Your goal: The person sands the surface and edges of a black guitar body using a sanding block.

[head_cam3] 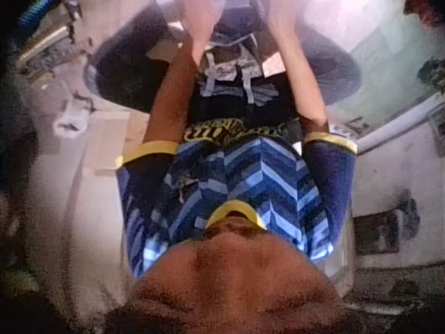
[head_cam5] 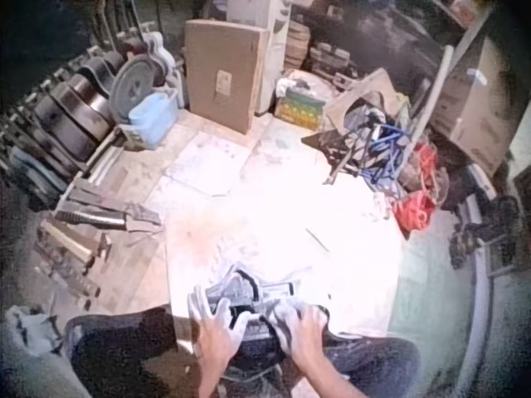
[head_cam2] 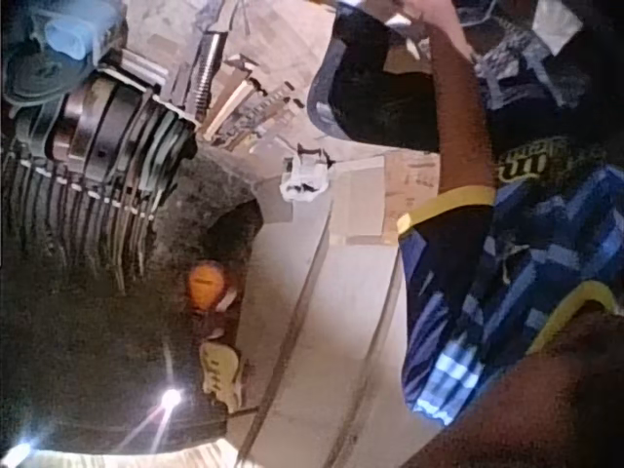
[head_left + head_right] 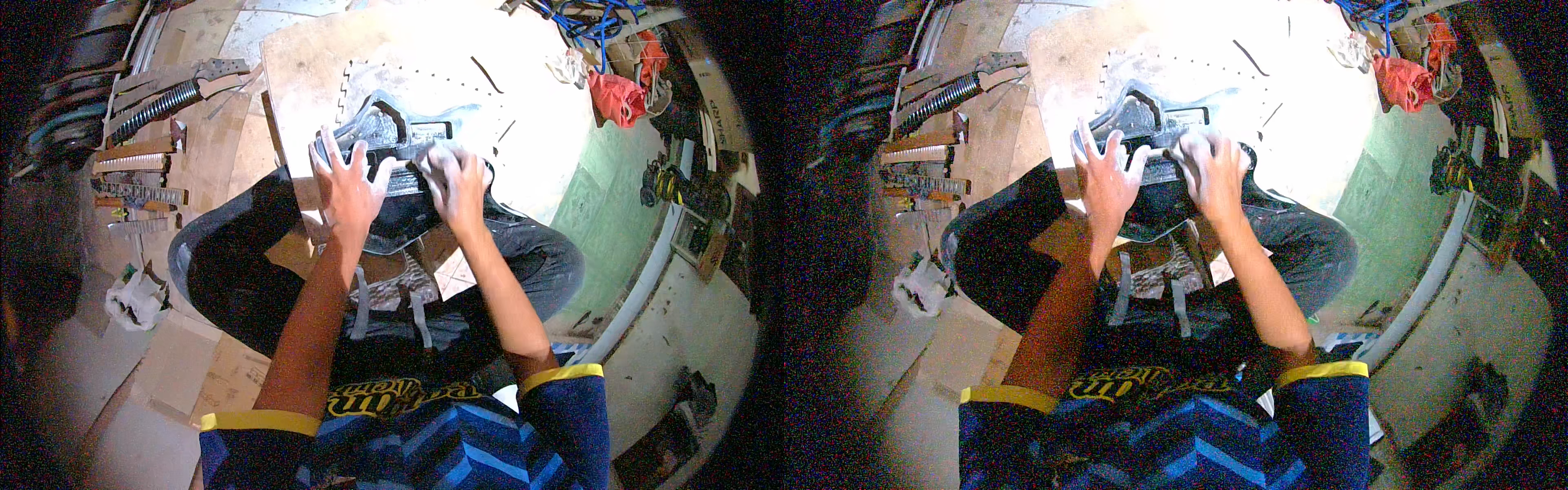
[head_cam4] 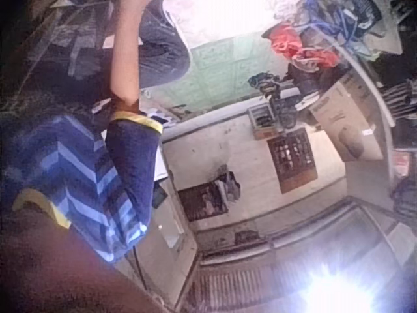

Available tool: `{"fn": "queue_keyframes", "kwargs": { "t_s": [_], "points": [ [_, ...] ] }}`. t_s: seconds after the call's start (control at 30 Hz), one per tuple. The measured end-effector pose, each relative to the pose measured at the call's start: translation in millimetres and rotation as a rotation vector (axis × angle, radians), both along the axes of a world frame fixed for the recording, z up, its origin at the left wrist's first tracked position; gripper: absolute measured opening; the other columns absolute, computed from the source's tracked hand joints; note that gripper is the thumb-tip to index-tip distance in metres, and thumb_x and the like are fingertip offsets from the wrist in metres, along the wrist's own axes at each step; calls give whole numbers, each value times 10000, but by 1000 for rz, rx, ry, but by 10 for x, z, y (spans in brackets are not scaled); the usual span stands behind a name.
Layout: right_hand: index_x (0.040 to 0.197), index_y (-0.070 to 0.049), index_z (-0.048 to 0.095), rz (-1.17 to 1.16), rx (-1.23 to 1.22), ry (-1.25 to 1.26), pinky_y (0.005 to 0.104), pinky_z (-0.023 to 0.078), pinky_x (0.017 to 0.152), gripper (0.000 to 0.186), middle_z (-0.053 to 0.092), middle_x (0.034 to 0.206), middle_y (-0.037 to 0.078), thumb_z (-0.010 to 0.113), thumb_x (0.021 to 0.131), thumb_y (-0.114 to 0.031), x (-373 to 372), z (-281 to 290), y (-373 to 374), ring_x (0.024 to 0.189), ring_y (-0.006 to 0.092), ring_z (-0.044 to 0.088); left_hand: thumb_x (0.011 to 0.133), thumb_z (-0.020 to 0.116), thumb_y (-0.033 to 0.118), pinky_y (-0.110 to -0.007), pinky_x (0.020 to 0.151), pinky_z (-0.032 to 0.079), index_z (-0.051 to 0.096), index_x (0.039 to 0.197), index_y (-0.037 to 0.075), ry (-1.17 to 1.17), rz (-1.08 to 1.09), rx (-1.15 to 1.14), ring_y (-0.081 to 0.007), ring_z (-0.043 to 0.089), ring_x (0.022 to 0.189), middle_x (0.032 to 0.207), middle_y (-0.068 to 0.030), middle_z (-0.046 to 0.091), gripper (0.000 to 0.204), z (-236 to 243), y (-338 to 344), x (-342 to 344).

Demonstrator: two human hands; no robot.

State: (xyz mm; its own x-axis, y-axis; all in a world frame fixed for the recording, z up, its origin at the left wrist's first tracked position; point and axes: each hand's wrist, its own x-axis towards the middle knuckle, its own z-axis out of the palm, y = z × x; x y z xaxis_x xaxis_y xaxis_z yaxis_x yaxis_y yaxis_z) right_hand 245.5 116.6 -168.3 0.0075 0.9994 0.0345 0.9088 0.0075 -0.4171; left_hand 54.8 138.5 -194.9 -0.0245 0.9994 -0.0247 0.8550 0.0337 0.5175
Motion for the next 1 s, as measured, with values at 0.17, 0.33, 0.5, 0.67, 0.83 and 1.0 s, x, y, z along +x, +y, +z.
{"fn": "queue_keyframes", "kwargs": {
  "t_s": [0.17, 0.33, 0.5, 0.67, 0.83, 1.0],
  "points": [
    [1239, -193, 685, 131, -18, 19, 517, 402, 971, 482, 622, 1209, 132, 820, 777, -165, 191, -49, -450, 1159, 363, 564, 900, 740, 476, -663, 1165, 299, 659, 1290, 73, 26, -22, 4, -616, 235, 1443, 1633, -331, 200, 566, 16, 43, -17],
    [1174, -166, 695, 57, -6, 61, 537, 424, 946, 397, 615, 1221, 158, 814, 795, -176, 118, -121, 32, 1166, 377, 567, 889, 721, 538, -632, 1189, 283, 707, 1255, 96, 45, 7, -17, -580, 270, 1439, 1598, -319, 283, 575, -20, 14, 27],
    [1143, -162, 717, 99, -19, 36, 558, 413, 989, 389, 604, 1247, 166, 816, 770, -115, 146, -97, -339, 1175, 394, 558, 894, 708, 552, -639, 1182, 285, 693, 1273, 95, 74, -17, 5, -590, 276, 1432, 1593, -338, 280, 595, -4, 50, -20],
    [1153, -169, 700, 60, -25, -11, 558, 406, 988, 376, 595, 1272, 168, 802, 795, -116, 91, -61, -106, 1167, 405, 554, 888, 742, 495, -659, 1166, 296, 663, 1295, 82, 51, -7, -35, -616, 281, 1423, 1599, -355, 256, 585, 16, 24, 15],
    [1183, -165, 681, 35, -5, 39, 525, 436, 957, 399, 609, 1235, 147, 808, 805, -151, 81, -30, -192, 1137, 383, 564, 877, 755, 492, -651, 1160, 315, 667, 1288, 96, 45, -15, 11, -616, 286, 1420, 1600, -350, 261, 577, 5, 20, -11],
    [1182, -179, 684, 31, -31, -26, 526, 405, 967, 392, 600, 1252, 151, 807, 810, -184, 61, -15, -203, 1144, 372, 559, 870, 764, 488, -655, 1160, 314, 650, 1286, 93, 48, -2, -3, -620, 287, 1415, 1600, -349, 260, 585, 6, 30, 16]
  ]
}}
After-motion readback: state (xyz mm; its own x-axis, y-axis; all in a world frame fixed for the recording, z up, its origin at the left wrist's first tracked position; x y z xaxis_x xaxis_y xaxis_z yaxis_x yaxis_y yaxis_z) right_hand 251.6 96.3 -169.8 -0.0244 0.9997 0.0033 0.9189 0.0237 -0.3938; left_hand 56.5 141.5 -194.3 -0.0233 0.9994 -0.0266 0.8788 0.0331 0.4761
